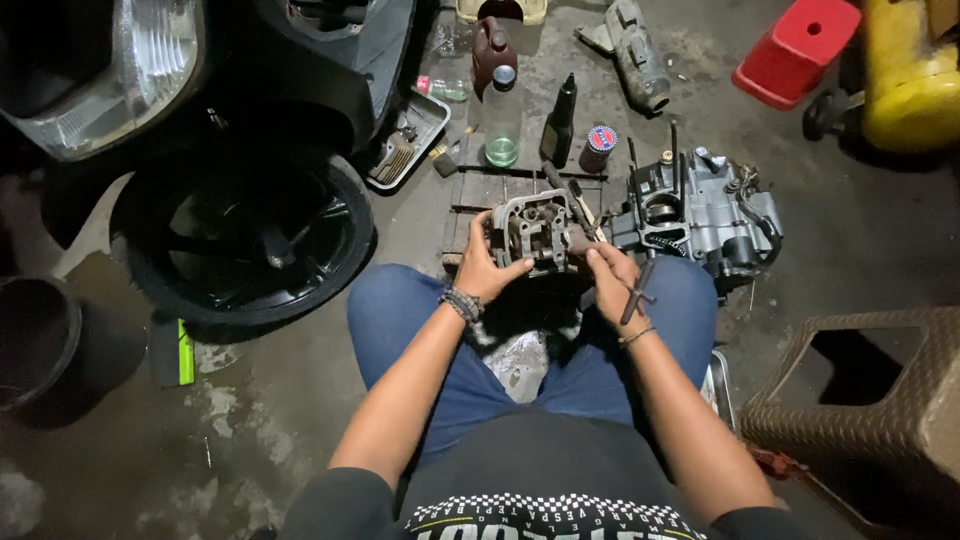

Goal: Using a T-handle wrench to work on a motorcycle engine cylinder head.

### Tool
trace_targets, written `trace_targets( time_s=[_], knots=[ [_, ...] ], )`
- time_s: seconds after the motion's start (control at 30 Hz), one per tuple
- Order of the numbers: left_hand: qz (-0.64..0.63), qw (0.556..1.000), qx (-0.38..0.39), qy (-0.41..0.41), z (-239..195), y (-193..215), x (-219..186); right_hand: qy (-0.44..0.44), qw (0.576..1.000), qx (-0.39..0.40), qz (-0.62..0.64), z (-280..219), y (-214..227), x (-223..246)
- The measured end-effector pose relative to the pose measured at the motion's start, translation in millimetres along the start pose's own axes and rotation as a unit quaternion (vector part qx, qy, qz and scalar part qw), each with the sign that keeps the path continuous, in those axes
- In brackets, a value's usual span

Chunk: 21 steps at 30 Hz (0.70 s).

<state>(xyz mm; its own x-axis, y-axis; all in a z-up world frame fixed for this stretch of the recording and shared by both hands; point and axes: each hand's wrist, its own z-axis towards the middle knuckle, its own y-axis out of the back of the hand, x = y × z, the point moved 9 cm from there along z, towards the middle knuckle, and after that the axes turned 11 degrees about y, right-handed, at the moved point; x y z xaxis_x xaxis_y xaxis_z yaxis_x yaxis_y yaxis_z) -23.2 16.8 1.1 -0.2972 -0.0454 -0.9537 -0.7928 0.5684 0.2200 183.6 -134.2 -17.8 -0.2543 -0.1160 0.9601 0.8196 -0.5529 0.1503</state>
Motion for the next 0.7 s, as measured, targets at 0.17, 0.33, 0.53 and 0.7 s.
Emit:
trace_targets(
  time_s=[0.17,0.33,0.53,0.7],
  knots=[
    [0.001,1.000,-0.009,0.003,-2,0,-2,0.038,0.995,-0.082,-0.035,-26,-6,57],
    [0.009,1.000,-0.005,0.005,-6,0,-1,0.122,0.983,-0.139,-0.002,-52,-10,101],
    [0.033,0.999,-0.013,-0.011,-7,-2,-5,0.211,0.966,-0.090,-0.116,-37,-16,140],
    [0.053,0.998,-0.013,-0.024,-17,-1,-19,0.247,0.955,-0.066,-0.149,-23,-29,156]
  ],
)
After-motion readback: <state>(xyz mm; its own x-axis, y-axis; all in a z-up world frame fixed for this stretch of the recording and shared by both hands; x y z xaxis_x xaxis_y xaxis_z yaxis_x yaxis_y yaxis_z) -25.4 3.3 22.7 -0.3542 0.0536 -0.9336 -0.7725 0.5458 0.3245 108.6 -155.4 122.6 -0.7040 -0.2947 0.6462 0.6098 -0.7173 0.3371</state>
